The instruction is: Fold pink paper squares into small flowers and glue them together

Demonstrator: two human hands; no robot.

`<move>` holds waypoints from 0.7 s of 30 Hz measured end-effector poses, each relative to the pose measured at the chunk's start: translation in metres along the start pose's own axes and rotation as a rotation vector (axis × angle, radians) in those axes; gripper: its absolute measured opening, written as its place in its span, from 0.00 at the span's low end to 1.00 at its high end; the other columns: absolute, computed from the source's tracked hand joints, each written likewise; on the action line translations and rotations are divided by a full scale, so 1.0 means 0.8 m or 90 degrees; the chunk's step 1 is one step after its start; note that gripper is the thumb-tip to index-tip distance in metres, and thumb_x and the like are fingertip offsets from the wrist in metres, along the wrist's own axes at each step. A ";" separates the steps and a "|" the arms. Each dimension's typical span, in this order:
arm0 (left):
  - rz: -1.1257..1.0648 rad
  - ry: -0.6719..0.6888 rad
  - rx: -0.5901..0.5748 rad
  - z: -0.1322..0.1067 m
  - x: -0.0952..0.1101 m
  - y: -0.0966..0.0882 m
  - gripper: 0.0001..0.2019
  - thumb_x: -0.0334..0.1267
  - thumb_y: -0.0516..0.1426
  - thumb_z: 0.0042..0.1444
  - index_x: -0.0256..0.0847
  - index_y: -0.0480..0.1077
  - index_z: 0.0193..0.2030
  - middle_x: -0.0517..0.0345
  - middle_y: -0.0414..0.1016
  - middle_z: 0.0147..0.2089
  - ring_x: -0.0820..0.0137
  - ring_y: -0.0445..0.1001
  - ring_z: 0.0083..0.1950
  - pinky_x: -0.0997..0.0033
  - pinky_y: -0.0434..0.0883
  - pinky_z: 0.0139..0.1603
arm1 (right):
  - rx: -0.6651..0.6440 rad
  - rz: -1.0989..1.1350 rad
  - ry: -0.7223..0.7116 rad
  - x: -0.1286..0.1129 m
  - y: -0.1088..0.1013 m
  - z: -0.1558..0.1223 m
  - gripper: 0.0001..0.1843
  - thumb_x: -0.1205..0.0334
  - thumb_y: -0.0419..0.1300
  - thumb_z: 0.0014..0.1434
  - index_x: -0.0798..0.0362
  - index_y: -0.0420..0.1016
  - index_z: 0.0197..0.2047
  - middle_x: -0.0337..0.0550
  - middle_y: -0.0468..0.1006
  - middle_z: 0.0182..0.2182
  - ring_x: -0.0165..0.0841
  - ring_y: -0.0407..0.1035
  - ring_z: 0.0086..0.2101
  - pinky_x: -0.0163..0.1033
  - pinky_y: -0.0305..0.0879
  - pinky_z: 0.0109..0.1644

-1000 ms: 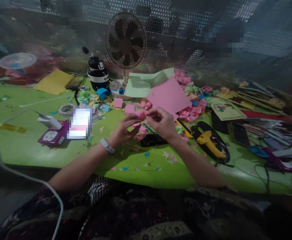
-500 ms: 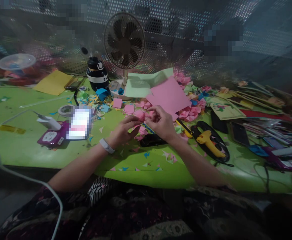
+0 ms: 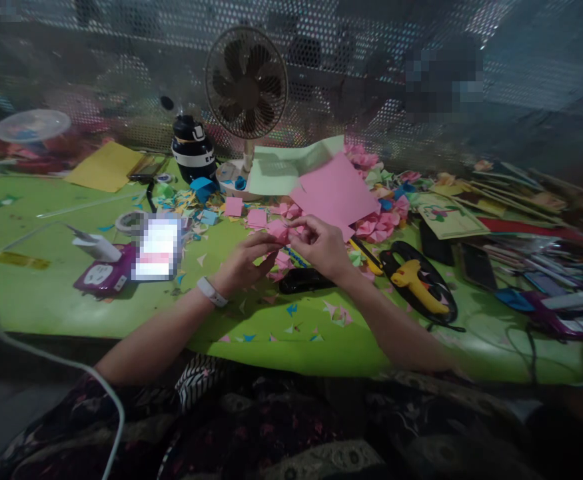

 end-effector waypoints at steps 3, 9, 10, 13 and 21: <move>-0.003 0.002 -0.011 0.000 0.000 0.000 0.09 0.28 0.58 0.62 0.39 0.77 0.46 0.48 0.81 0.46 0.68 0.81 0.48 0.66 0.80 0.49 | -0.010 -0.006 0.001 0.000 0.000 0.000 0.11 0.58 0.63 0.56 0.51 0.80 0.42 0.33 0.69 0.19 0.28 0.62 0.22 0.36 0.59 0.30; -0.018 0.015 -0.034 0.001 -0.001 -0.003 0.11 0.26 0.58 0.61 0.39 0.77 0.47 0.47 0.81 0.46 0.67 0.80 0.49 0.64 0.80 0.50 | -0.019 -0.012 0.008 0.000 0.001 0.002 0.11 0.58 0.63 0.55 0.52 0.80 0.41 0.34 0.70 0.20 0.28 0.61 0.22 0.36 0.57 0.30; -0.019 0.011 -0.031 0.001 -0.001 -0.004 0.11 0.26 0.58 0.61 0.39 0.77 0.48 0.48 0.81 0.46 0.67 0.80 0.49 0.64 0.80 0.50 | -0.024 0.000 0.012 0.000 0.000 0.003 0.10 0.58 0.63 0.55 0.52 0.80 0.40 0.33 0.70 0.20 0.27 0.61 0.23 0.36 0.57 0.30; -0.028 0.010 -0.008 0.002 -0.003 -0.005 0.11 0.26 0.59 0.60 0.39 0.77 0.48 0.49 0.81 0.45 0.68 0.80 0.49 0.65 0.80 0.49 | -0.042 0.057 0.026 0.000 -0.004 0.006 0.12 0.56 0.63 0.54 0.53 0.79 0.40 0.33 0.70 0.20 0.27 0.62 0.22 0.35 0.58 0.30; -0.038 -0.002 0.033 0.005 -0.002 -0.010 0.10 0.26 0.61 0.59 0.39 0.77 0.47 0.50 0.80 0.44 0.68 0.79 0.49 0.64 0.80 0.49 | 0.020 0.122 0.045 0.006 -0.016 0.013 0.11 0.55 0.62 0.54 0.53 0.77 0.36 0.36 0.72 0.22 0.28 0.62 0.24 0.35 0.61 0.30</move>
Point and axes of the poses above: each hand's wrist, its own z-axis towards the middle knuckle, its own y-axis out of the palm, x = y × z, the point moved 3 cm from there along z, towards the middle knuckle
